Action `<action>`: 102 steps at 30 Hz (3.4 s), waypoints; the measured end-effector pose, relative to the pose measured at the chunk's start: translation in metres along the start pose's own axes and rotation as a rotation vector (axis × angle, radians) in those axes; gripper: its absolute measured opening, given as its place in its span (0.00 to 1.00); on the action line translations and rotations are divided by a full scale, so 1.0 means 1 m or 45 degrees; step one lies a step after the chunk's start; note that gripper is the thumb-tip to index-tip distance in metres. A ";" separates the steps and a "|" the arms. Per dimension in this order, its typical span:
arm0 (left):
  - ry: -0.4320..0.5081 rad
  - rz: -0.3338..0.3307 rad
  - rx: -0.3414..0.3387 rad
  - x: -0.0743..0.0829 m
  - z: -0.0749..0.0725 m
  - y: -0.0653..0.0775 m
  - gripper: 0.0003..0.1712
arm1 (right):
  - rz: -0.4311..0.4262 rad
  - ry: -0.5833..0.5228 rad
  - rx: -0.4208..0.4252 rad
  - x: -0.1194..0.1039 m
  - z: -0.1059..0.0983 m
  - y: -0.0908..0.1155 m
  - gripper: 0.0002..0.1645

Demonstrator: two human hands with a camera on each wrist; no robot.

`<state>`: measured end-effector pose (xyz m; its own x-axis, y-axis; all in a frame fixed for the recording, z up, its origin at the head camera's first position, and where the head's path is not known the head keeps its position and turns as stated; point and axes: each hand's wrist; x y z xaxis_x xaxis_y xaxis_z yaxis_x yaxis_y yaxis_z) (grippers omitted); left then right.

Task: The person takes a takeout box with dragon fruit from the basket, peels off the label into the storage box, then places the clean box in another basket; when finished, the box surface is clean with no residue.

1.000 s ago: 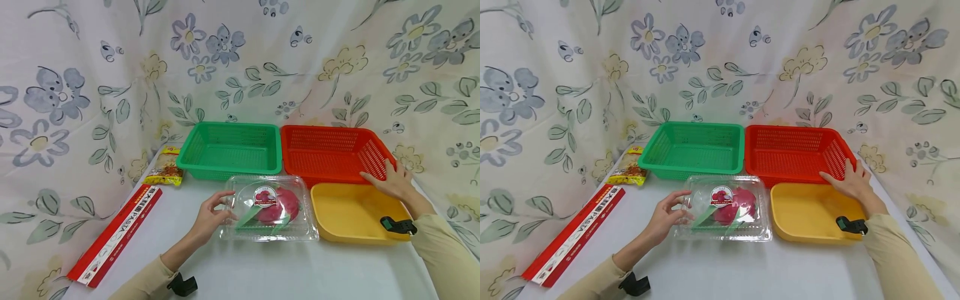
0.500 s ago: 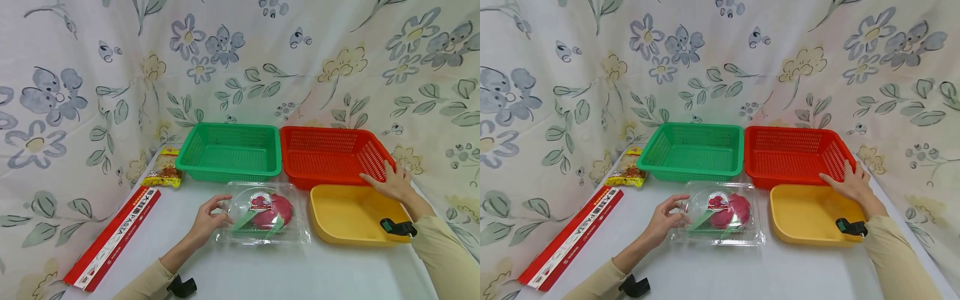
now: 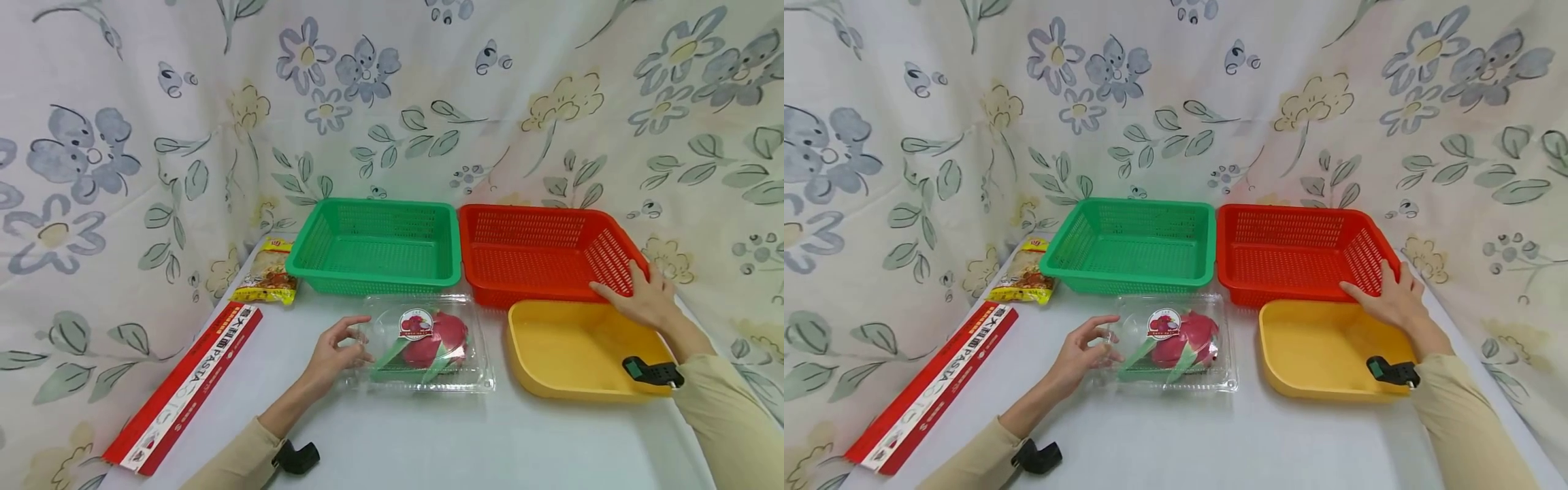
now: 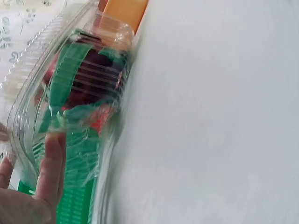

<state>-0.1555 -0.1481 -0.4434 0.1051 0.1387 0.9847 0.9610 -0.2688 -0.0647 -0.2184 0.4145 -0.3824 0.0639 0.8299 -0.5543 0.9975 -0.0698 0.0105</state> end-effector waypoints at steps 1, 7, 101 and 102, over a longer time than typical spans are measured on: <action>-0.005 0.007 -0.016 0.000 -0.001 0.000 0.31 | -0.004 -0.005 0.001 -0.001 0.000 0.000 0.64; -0.067 0.022 -0.166 0.002 -0.011 -0.001 0.30 | -0.028 -0.017 0.011 0.001 0.000 0.001 0.63; -0.686 0.278 -0.108 0.014 0.013 -0.027 0.38 | -0.688 -0.401 -0.111 -0.246 0.149 0.074 0.24; -0.680 0.277 -0.112 0.015 0.013 -0.027 0.38 | -0.685 -0.381 -0.109 -0.246 0.150 0.074 0.24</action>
<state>-0.1762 -0.1268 -0.4290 0.4344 0.5269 0.7306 0.8803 -0.4201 -0.2205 -0.1644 0.1222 -0.3700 -0.4472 0.5446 -0.7095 0.8873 0.3701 -0.2752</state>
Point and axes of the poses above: each hand's wrist, its own y-axis away from the middle knuckle, its own z-axis out of the palm, x = y × z, and after that the axes turned 9 degrees about -y, right-handed
